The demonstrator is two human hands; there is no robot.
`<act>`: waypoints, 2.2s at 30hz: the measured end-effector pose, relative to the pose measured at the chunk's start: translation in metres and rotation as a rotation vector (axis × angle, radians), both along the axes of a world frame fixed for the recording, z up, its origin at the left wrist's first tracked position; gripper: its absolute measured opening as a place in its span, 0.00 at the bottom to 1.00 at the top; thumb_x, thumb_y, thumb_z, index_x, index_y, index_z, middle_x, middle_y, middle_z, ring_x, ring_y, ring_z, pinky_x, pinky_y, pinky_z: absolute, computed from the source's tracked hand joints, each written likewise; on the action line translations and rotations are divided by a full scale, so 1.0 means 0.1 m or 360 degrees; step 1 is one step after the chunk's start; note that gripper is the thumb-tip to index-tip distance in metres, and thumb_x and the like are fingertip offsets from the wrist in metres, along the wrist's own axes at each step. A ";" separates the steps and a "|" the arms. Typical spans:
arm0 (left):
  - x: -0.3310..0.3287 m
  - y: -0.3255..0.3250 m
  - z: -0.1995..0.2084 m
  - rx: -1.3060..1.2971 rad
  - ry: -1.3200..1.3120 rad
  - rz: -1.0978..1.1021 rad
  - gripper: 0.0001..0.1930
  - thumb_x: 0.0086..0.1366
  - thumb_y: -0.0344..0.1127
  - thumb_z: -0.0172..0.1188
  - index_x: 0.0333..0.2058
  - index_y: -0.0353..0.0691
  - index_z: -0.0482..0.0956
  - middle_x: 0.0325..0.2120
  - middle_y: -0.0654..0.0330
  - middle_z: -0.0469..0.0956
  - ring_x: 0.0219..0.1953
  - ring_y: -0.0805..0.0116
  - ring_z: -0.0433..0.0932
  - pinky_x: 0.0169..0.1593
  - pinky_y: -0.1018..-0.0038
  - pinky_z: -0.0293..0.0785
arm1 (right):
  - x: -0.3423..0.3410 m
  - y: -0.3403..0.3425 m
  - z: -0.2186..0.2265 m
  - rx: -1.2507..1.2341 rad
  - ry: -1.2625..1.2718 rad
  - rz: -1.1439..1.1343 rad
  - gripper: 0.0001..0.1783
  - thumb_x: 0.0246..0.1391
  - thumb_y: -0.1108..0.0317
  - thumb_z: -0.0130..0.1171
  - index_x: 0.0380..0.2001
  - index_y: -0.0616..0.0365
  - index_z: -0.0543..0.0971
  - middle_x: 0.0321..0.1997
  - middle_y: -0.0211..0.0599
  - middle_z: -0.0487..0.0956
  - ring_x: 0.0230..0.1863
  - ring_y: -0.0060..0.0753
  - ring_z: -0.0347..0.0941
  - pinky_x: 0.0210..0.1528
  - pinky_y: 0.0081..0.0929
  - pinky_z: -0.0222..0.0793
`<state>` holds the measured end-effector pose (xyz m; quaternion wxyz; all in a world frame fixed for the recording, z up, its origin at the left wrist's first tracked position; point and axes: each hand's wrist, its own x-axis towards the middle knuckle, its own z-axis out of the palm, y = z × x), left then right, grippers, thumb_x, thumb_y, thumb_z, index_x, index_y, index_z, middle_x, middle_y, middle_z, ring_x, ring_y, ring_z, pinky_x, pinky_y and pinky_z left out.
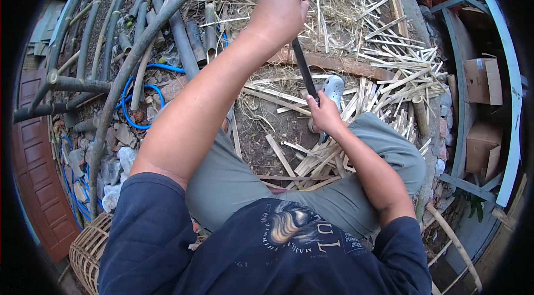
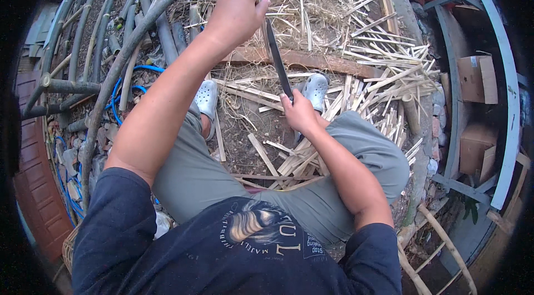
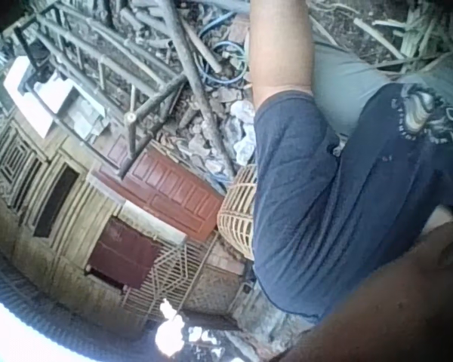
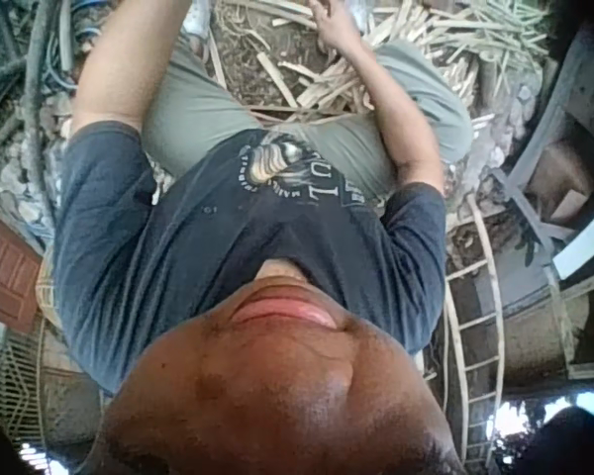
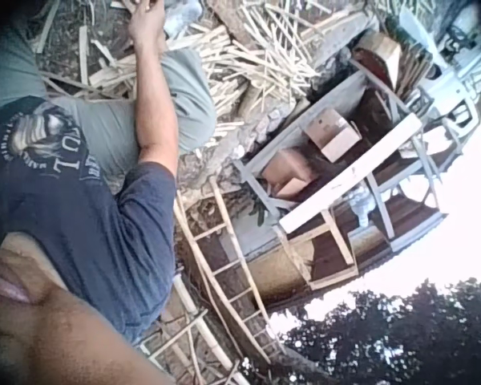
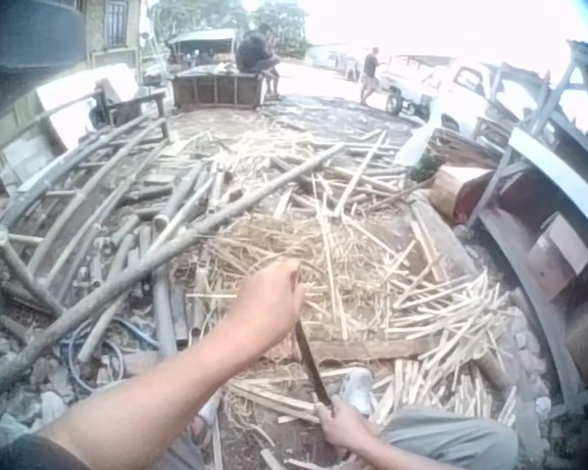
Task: Shaving and smoothing a piece of bamboo or wood using a large knife.
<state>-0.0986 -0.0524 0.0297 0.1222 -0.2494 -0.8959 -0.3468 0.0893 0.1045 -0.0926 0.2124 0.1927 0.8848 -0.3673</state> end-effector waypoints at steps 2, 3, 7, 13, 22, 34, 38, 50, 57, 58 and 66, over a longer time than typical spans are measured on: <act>0.01 0.00 0.02 0.0000 -0.0016 -0.0018 0.11 0.62 0.37 0.57 0.36 0.34 0.76 0.31 0.46 0.78 0.38 0.46 0.78 0.44 0.56 0.73 | -0.02 -0.06 0.12 0.0015 0.0211 -0.0064 0.20 0.62 0.53 0.50 0.38 0.63 0.70 0.28 0.58 0.77 0.33 0.63 0.75 0.37 0.48 0.68; 0.00 0.01 0.04 0.0009 -0.0038 -0.0024 0.11 0.62 0.37 0.57 0.36 0.34 0.76 0.31 0.46 0.78 0.38 0.46 0.78 0.44 0.56 0.73 | 0.01 -0.11 0.13 0.0017 0.0367 -0.0093 0.20 0.62 0.53 0.50 0.38 0.63 0.70 0.27 0.58 0.77 0.33 0.63 0.75 0.37 0.49 0.68; -0.05 -0.01 0.01 0.0014 -0.0013 0.0003 0.12 0.62 0.39 0.57 0.35 0.35 0.77 0.30 0.46 0.79 0.36 0.45 0.78 0.42 0.56 0.74 | 0.13 0.00 -0.32 -0.0162 0.0015 -0.0085 0.20 0.61 0.53 0.51 0.39 0.63 0.70 0.27 0.58 0.77 0.34 0.61 0.75 0.37 0.49 0.67; -0.11 -0.11 -0.02 -0.0047 -0.0114 0.0098 0.13 0.63 0.42 0.58 0.36 0.37 0.80 0.27 0.47 0.80 0.34 0.47 0.79 0.39 0.58 0.74 | -0.01 -0.08 0.16 -0.0056 0.0449 -0.0142 0.18 0.61 0.55 0.52 0.36 0.62 0.71 0.23 0.51 0.76 0.27 0.52 0.74 0.31 0.44 0.66; -0.17 -0.14 -0.04 -0.0081 -0.0159 0.0099 0.12 0.63 0.41 0.58 0.37 0.39 0.81 0.27 0.48 0.80 0.34 0.48 0.80 0.40 0.60 0.74 | 0.04 0.06 0.07 0.0032 0.0152 -0.0163 0.19 0.61 0.54 0.50 0.39 0.62 0.71 0.27 0.57 0.78 0.33 0.62 0.76 0.37 0.48 0.69; -0.15 -0.05 0.01 -0.0175 -0.0078 0.0135 0.14 0.63 0.42 0.58 0.37 0.37 0.80 0.29 0.46 0.80 0.36 0.46 0.79 0.42 0.58 0.74 | 0.08 0.10 0.02 0.0060 0.0254 -0.0122 0.18 0.61 0.56 0.50 0.37 0.63 0.70 0.25 0.59 0.77 0.31 0.63 0.76 0.33 0.50 0.69; -0.12 0.01 0.01 -0.0158 -0.0060 0.0107 0.14 0.63 0.43 0.58 0.37 0.37 0.80 0.29 0.46 0.80 0.37 0.46 0.79 0.42 0.58 0.74 | 0.10 0.04 0.13 0.0015 0.0448 -0.0237 0.18 0.62 0.56 0.49 0.39 0.63 0.69 0.27 0.62 0.77 0.32 0.67 0.75 0.35 0.53 0.69; -0.12 0.09 0.01 -0.0204 -0.0074 0.0162 0.14 0.62 0.43 0.58 0.36 0.38 0.80 0.28 0.46 0.80 0.36 0.45 0.79 0.41 0.57 0.74 | 0.10 0.15 -0.10 0.0089 0.0237 0.0010 0.20 0.60 0.55 0.51 0.39 0.64 0.69 0.31 0.64 0.77 0.37 0.68 0.74 0.40 0.54 0.68; -0.12 0.04 -0.02 -0.0045 -0.0110 0.0096 0.13 0.62 0.42 0.58 0.36 0.38 0.79 0.28 0.48 0.80 0.35 0.47 0.79 0.41 0.58 0.74 | 0.13 0.16 -0.13 0.0135 0.0202 -0.0005 0.20 0.61 0.54 0.49 0.36 0.64 0.69 0.27 0.61 0.76 0.34 0.66 0.74 0.37 0.52 0.68; -0.13 0.03 -0.03 -0.0117 -0.0074 0.0111 0.12 0.63 0.42 0.58 0.37 0.39 0.79 0.28 0.48 0.80 0.35 0.47 0.79 0.41 0.58 0.74 | 0.12 0.15 -0.11 0.0137 0.0299 -0.0089 0.20 0.62 0.54 0.49 0.36 0.64 0.68 0.26 0.60 0.76 0.32 0.66 0.74 0.35 0.52 0.68; -0.11 0.05 -0.04 -0.0107 -0.0053 0.0151 0.13 0.63 0.43 0.57 0.37 0.39 0.79 0.29 0.46 0.80 0.36 0.45 0.79 0.41 0.57 0.74 | 0.11 0.16 -0.19 0.0240 0.0142 0.0100 0.20 0.62 0.55 0.48 0.39 0.65 0.69 0.30 0.64 0.77 0.35 0.68 0.74 0.39 0.53 0.69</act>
